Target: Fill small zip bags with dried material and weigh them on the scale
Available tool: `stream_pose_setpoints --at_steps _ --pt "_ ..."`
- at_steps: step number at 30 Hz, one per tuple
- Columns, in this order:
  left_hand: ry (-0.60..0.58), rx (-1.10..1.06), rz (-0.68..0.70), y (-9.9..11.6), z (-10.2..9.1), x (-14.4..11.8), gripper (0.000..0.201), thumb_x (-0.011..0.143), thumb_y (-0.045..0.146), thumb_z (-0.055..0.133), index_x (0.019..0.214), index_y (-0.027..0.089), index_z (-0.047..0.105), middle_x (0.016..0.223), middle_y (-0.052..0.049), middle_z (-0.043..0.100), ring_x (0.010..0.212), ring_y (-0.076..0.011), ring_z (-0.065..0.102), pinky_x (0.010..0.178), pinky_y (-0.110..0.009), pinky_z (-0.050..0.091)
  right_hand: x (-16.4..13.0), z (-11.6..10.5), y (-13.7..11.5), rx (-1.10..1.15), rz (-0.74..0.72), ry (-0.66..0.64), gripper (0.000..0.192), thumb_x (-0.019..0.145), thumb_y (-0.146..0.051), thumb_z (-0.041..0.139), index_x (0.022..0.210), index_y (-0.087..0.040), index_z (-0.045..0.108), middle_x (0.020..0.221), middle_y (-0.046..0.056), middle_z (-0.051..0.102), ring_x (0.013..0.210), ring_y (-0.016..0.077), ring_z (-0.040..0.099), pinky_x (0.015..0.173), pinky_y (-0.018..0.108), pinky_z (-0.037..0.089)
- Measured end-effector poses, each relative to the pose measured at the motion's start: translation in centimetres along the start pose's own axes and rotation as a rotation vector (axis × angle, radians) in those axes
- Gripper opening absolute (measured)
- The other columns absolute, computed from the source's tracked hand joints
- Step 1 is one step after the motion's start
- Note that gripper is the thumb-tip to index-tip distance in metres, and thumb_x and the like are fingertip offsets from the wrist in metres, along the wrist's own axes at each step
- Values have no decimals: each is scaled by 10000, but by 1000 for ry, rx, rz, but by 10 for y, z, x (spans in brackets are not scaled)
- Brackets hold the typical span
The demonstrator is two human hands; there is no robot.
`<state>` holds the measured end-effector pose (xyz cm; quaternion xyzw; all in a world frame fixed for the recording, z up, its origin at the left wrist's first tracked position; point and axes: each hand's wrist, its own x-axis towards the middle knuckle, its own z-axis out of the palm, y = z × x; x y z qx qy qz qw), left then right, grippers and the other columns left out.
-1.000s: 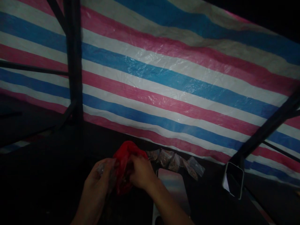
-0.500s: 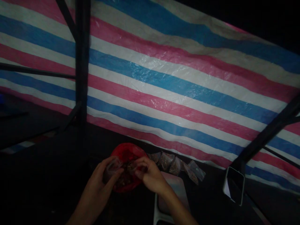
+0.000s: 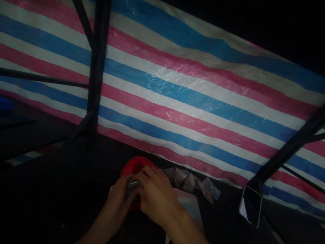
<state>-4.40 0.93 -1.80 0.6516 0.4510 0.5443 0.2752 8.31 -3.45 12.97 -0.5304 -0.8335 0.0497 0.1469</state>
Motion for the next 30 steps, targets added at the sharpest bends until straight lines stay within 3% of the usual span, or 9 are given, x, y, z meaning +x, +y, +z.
stream_pose_setpoints --at_steps 6,12,17,23,26,30 --pt "-4 -38 -71 2 -4 3 383 902 279 516 1262 212 628 1247 -143 761 1128 -325 732 962 -520 582 4 2 4 220 -15 30 423 873 38 619 1136 -267 751 1201 23 697 1116 191 690 995 307 534" --pt "-24 -77 -124 4 -10 5 382 915 325 528 1261 207 637 1227 -150 762 1101 -328 735 951 -518 579 6 6 8 381 28 129 414 829 33 701 1109 -268 756 1154 11 705 1093 191 696 999 314 529" --pt "-32 -86 -112 6 -14 4 410 951 423 532 1285 220 655 1292 -159 732 1202 -346 672 1052 -565 512 6 15 15 525 96 160 372 829 -26 710 1115 -258 758 1195 34 701 1133 217 692 1035 352 523" --pt "-60 -90 -87 7 -8 3 497 927 338 487 1390 226 632 1300 -152 729 1204 -344 660 1081 -601 487 6 31 15 944 229 4 333 816 -91 651 1113 -240 669 1034 14 744 1013 217 729 886 339 554" --pt "-69 -90 -124 8 -3 3 551 951 384 489 1459 191 582 1288 -179 718 1140 -354 675 1034 -619 518 8 34 13 967 273 98 334 748 -80 651 1045 -230 671 974 6 746 981 211 722 880 331 529" --pt "-121 -132 -121 13 -4 2 493 1019 474 432 1411 237 615 1351 -146 713 1252 -315 656 1098 -553 514 6 38 12 1085 420 257 302 724 -190 727 1023 -224 693 973 19 764 969 222 717 886 336 517"
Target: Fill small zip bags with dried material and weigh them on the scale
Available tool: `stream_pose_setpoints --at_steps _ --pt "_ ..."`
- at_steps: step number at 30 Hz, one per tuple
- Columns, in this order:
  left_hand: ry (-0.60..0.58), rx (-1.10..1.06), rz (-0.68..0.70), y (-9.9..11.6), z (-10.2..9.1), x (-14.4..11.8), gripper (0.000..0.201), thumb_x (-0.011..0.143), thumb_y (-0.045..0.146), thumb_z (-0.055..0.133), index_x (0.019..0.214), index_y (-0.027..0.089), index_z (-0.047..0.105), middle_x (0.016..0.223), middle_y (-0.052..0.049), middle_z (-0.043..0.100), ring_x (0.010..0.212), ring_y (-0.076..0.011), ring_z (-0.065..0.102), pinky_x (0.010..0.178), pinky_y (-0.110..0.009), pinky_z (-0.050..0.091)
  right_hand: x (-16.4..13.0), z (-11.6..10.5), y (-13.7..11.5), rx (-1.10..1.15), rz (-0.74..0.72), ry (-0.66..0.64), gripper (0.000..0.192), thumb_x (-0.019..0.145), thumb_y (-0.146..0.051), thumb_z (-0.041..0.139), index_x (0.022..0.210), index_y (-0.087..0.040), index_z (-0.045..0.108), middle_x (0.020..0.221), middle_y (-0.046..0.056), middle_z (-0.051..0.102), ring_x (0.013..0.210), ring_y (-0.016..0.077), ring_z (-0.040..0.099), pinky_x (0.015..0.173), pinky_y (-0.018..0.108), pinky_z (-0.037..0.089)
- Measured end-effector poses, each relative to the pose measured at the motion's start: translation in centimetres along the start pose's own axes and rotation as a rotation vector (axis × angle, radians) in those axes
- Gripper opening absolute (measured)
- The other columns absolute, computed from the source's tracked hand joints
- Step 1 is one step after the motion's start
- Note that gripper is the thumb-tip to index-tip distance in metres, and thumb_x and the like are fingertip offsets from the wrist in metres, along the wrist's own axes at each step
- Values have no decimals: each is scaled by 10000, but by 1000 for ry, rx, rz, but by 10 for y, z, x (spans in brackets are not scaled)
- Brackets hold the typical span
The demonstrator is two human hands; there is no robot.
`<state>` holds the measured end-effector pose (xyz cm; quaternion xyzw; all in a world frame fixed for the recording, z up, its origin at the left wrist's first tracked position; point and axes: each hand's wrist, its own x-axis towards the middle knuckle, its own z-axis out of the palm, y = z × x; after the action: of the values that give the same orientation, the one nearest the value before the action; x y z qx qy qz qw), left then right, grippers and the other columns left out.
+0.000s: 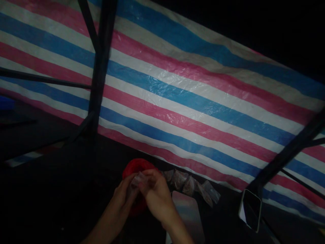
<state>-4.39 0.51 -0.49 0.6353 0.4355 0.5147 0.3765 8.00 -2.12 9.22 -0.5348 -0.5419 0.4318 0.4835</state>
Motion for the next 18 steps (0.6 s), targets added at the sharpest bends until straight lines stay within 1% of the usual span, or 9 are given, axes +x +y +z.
stream_pose_setpoints --at_steps 2,4,6,8,11,13,14,16,18 --pt "-57 -20 7 1 -3 -1 481 1042 502 393 1385 270 638 1402 -124 704 1315 -288 635 1143 -522 490 -2 -1 1 50 44 58 319 755 -283 745 1066 -219 707 1005 33 774 960 223 712 873 336 511" --pt "-95 -13 1 -1 -8 -2 492 1047 488 357 1384 278 649 1455 -125 682 1367 -295 608 1192 -558 434 -3 -3 2 47 58 14 338 791 -347 734 1099 -211 714 1036 53 780 966 233 712 870 344 505" --pt "-89 15 -15 -4 -12 -3 512 1034 473 345 1380 267 661 1472 -133 676 1402 -324 582 1227 -626 363 -3 -7 1 12 21 -53 338 801 -360 733 1102 -210 702 1051 65 779 997 251 714 893 362 503" --pt "-33 30 -36 -7 -17 -2 526 1012 496 364 1349 247 681 1432 -142 699 1393 -344 586 1229 -657 342 0 -11 1 -69 -38 -79 321 821 -319 708 1125 -220 680 1099 70 769 1061 267 708 940 386 499" --pt "149 2 -110 -4 -25 -2 584 955 613 450 1308 207 678 1369 -171 711 1311 -355 633 1165 -612 440 5 -14 5 -300 -118 -79 327 838 -154 610 1149 -232 676 1179 65 751 1140 259 685 1006 404 468" --pt "288 11 -207 0 -28 -2 668 879 690 515 1292 183 654 1343 -191 706 1256 -371 663 1110 -587 493 8 -13 10 -488 -136 -107 365 815 -46 543 1083 -235 702 1130 46 761 1102 242 686 984 390 456" --pt "332 38 -265 2 -29 -3 707 842 712 537 1294 178 636 1338 -197 705 1249 -384 670 1096 -586 502 10 -12 13 -577 -139 -116 392 784 -3 525 1038 -235 712 1094 37 768 1081 240 682 964 382 451" --pt "342 121 -381 4 -27 -4 767 786 727 563 1318 175 590 1345 -206 705 1251 -412 677 1082 -594 510 13 -11 17 -729 -132 -112 442 723 50 507 986 -231 725 1052 31 780 1070 253 666 939 381 437" --pt "262 216 -455 1 -22 -7 788 771 701 586 1360 180 534 1375 -209 696 1253 -431 682 1069 -599 518 15 -11 19 -830 -110 -91 482 671 70 513 977 -229 735 1063 30 792 1093 269 653 968 396 412"
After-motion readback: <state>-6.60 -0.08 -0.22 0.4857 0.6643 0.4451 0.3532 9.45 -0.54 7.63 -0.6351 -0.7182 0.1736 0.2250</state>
